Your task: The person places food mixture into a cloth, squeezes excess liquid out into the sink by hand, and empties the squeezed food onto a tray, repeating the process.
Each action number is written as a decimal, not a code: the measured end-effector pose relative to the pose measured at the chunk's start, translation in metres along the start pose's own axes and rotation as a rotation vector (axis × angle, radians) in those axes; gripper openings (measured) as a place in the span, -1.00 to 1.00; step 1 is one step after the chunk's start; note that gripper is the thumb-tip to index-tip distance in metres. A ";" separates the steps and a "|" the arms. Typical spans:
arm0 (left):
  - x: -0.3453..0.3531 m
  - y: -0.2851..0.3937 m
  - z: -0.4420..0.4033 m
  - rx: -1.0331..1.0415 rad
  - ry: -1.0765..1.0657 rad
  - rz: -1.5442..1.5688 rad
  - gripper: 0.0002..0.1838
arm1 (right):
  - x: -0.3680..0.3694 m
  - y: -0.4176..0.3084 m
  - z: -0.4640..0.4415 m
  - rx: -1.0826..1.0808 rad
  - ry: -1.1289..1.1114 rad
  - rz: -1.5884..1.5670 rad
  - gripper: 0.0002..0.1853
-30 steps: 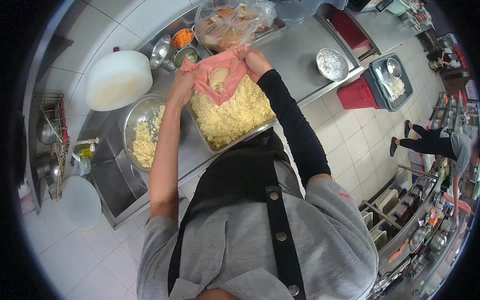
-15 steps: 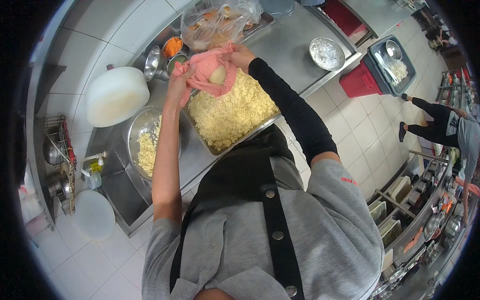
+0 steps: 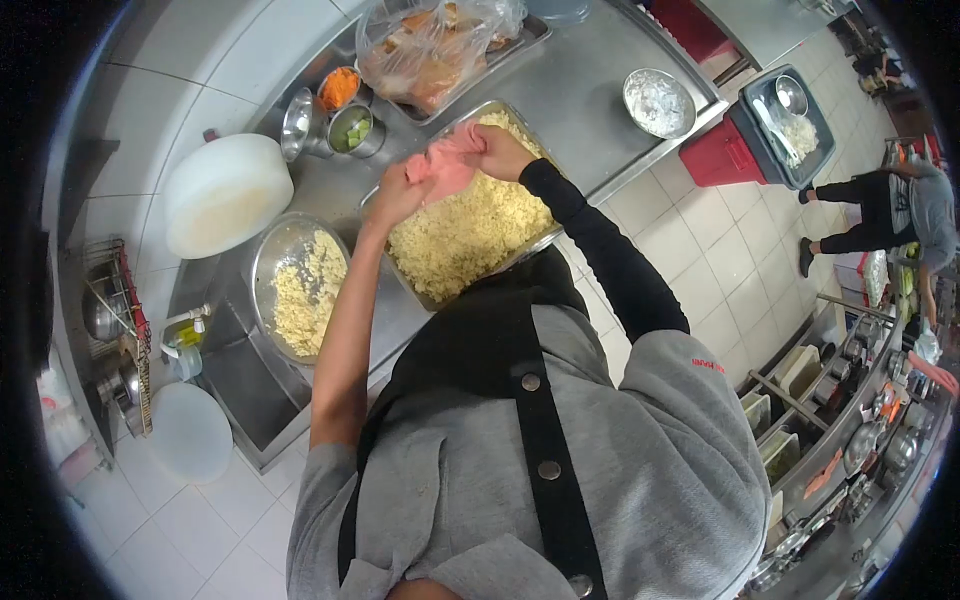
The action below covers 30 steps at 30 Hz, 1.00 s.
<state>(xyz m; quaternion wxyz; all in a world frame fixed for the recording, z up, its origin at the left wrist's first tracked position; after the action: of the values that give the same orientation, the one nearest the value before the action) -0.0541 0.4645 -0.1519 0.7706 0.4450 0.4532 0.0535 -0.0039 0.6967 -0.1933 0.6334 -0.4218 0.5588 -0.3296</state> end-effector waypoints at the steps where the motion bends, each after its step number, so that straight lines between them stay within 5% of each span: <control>1: 0.002 -0.001 0.001 -0.035 0.024 0.018 -0.64 | 0.001 0.001 0.006 -0.010 0.008 0.048 -0.67; 14: 0.033 0.019 0.017 -0.021 -0.094 -0.111 -0.70 | 0.029 0.014 0.012 -0.205 -0.038 0.239 -0.84; 17: 0.014 0.015 0.020 -0.017 -0.014 -0.090 -0.72 | 0.007 -0.008 0.016 -0.021 -0.026 0.100 -0.82; 19: 0.000 0.028 0.042 0.039 0.176 0.044 -0.73 | -0.008 -0.037 0.023 -0.031 0.039 -0.116 -0.77; 21: -0.011 0.030 0.052 -0.052 0.131 0.250 -0.76 | -0.017 -0.052 0.020 -0.037 0.041 -0.362 -0.74; 26: -0.030 0.039 0.072 -0.013 0.179 0.530 -0.79 | -0.028 -0.060 0.012 -0.177 0.024 -0.482 -0.87; 30: -0.038 0.031 0.081 -0.018 0.194 0.515 -0.78 | -0.053 -0.086 0.015 -0.202 0.026 -0.523 -0.75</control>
<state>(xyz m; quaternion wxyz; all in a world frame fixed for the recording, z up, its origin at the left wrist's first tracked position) -0.0061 0.4130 -0.0887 0.6888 0.5312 0.3963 0.2939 0.0071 0.7097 -0.0927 0.4741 -0.6085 0.4693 -0.4299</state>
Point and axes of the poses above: each hand's wrist, its own z-axis away from the middle knuckle, its own x-axis out of the palm, y = z × x, the point moved 1 cm from there along -z, towards the middle knuckle, and after that the axes turned 8 degrees about -y, right-handed, at the moved point
